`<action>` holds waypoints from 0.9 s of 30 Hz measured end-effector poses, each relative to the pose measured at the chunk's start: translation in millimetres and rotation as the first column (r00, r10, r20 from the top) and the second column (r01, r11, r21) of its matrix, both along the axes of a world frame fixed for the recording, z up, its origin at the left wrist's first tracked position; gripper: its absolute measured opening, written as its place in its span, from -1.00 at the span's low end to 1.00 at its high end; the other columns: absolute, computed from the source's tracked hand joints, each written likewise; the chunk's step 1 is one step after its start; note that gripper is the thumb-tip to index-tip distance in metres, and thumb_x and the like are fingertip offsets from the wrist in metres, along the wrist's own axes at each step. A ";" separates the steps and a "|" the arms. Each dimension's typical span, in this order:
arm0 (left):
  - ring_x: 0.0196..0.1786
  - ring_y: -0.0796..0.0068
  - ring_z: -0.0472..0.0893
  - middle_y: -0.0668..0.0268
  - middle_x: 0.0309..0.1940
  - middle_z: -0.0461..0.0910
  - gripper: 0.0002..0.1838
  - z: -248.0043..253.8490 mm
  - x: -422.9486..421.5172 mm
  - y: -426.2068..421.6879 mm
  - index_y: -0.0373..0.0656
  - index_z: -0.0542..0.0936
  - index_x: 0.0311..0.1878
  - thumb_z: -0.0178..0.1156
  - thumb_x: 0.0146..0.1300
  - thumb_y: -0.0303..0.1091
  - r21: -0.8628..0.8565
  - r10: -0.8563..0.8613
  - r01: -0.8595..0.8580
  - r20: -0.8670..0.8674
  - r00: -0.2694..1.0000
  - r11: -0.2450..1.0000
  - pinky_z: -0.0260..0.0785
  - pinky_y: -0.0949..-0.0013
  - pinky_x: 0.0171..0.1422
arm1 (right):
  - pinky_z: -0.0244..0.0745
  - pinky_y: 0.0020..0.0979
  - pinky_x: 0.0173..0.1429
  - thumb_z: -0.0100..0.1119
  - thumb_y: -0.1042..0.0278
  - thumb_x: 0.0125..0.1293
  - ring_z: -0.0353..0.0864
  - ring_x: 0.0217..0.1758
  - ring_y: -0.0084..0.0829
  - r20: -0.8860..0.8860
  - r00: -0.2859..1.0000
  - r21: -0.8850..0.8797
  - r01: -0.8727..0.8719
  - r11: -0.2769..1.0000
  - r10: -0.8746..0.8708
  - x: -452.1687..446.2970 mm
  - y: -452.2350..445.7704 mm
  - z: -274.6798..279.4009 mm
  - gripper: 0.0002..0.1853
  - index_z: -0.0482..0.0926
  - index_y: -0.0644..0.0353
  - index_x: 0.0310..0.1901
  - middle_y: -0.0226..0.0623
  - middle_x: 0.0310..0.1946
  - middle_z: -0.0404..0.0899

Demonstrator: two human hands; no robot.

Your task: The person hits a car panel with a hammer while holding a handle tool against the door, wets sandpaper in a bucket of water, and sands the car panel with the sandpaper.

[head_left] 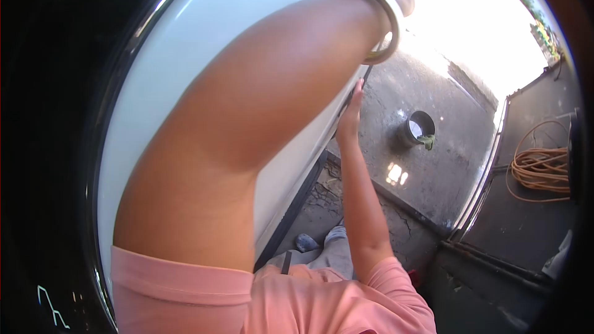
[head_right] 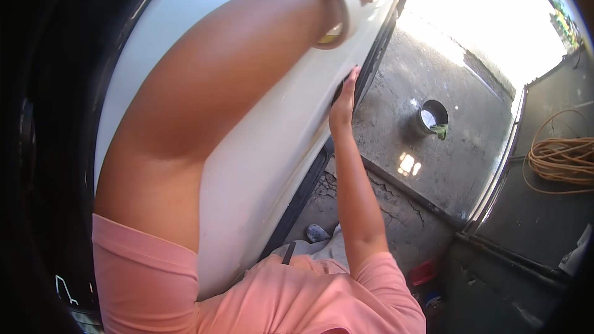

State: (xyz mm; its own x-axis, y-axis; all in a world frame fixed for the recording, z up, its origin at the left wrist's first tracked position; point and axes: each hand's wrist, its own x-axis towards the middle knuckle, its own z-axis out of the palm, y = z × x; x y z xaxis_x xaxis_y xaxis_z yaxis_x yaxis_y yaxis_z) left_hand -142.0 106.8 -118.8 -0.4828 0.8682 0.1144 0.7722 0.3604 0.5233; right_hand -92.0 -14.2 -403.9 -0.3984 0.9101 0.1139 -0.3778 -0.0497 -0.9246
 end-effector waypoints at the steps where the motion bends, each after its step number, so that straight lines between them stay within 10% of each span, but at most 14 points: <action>1: -0.12 0.17 0.73 0.04 -0.16 0.72 -0.75 -0.1 -0.2 -1.2 -0.27 0.67 -0.08 0.02 0.47 -0.37 0.018 0.009 -0.009 0.014 1.000 1.000 0.60 0.19 -0.09 | -0.48 -0.28 0.71 -0.59 -0.34 0.58 -0.40 0.72 -0.25 -0.020 0.999 0.022 -0.025 0.999 0.025 9.9 -22.3 -0.9 -0.09 -0.27 0.38 0.59 -0.11 0.67 -0.35; 8: 0.10 0.13 0.71 0.03 0.04 0.70 -0.71 0.4 1.7 1.1 -0.24 0.66 0.05 -0.03 0.52 -0.36 0.084 0.028 -0.036 0.100 0.995 0.996 0.61 0.18 0.12 | -0.53 -0.22 0.70 -0.55 -0.33 0.58 -0.47 0.73 -0.18 0.019 1.000 0.106 -0.014 0.994 0.012 44.6 -204.4 -2.4 -0.07 -0.33 0.41 0.58 -0.02 0.66 -0.45; 16: 0.32 0.08 0.52 -0.01 0.25 0.55 -0.63 14.4 0.5 -8.0 -0.23 0.59 0.20 0.03 0.50 -0.24 -0.061 0.031 -0.031 -0.004 1.000 0.998 0.37 0.13 0.38 | -0.53 -0.14 0.70 -0.47 -0.26 0.58 -0.48 0.72 -0.07 0.004 1.000 0.017 0.012 1.000 -0.012 -7.1 15.6 14.7 -0.10 -0.30 0.42 0.58 0.06 0.65 -0.42; 22: 0.49 0.04 0.38 -0.04 0.40 0.43 -0.53 20.2 3.3 -13.8 -0.22 0.54 0.31 0.07 0.48 -0.15 -0.202 0.017 -0.036 -0.092 0.996 0.979 0.19 0.10 0.57 | -0.54 -0.08 0.69 -0.41 -0.21 0.58 -0.48 0.72 0.01 0.064 0.997 0.285 0.019 0.958 -0.039 48.1 -192.8 -6.2 -0.12 -0.28 0.43 0.58 0.12 0.65 -0.40; 24: -0.10 0.21 0.78 -0.02 -0.12 0.74 -0.74 15.9 5.9 -8.6 -0.26 0.65 0.01 0.10 0.39 -0.35 -0.138 -0.013 -0.004 -0.120 0.993 0.990 0.60 0.17 0.01 | -0.53 -0.07 0.69 -0.41 -0.20 0.58 -0.48 0.72 0.03 0.056 0.995 0.349 0.055 0.936 -0.079 44.2 -188.9 -10.3 -0.12 -0.27 0.44 0.58 0.14 0.65 -0.39; 27: -0.36 0.21 0.78 0.00 -0.50 0.72 -0.55 -3.3 -11.5 12.4 -0.47 0.66 -0.24 0.14 0.41 -0.13 -0.114 -0.047 0.013 -0.292 0.955 0.993 0.62 0.23 -0.12 | -0.50 -0.09 0.70 -0.44 -0.16 0.61 -0.46 0.72 0.03 0.068 0.983 0.420 0.125 0.899 -0.168 9.1 -74.6 -15.1 -0.16 -0.25 0.45 0.58 0.17 0.64 -0.36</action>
State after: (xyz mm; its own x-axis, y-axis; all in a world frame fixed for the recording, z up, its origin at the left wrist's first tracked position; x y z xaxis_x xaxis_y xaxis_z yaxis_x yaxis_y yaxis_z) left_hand -153.5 119.2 -122.1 -0.4157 0.8970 0.1504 0.8971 0.3772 0.2301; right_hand -82.9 -88.8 -419.1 -0.2933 0.8389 0.4585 -0.2555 0.3934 -0.8832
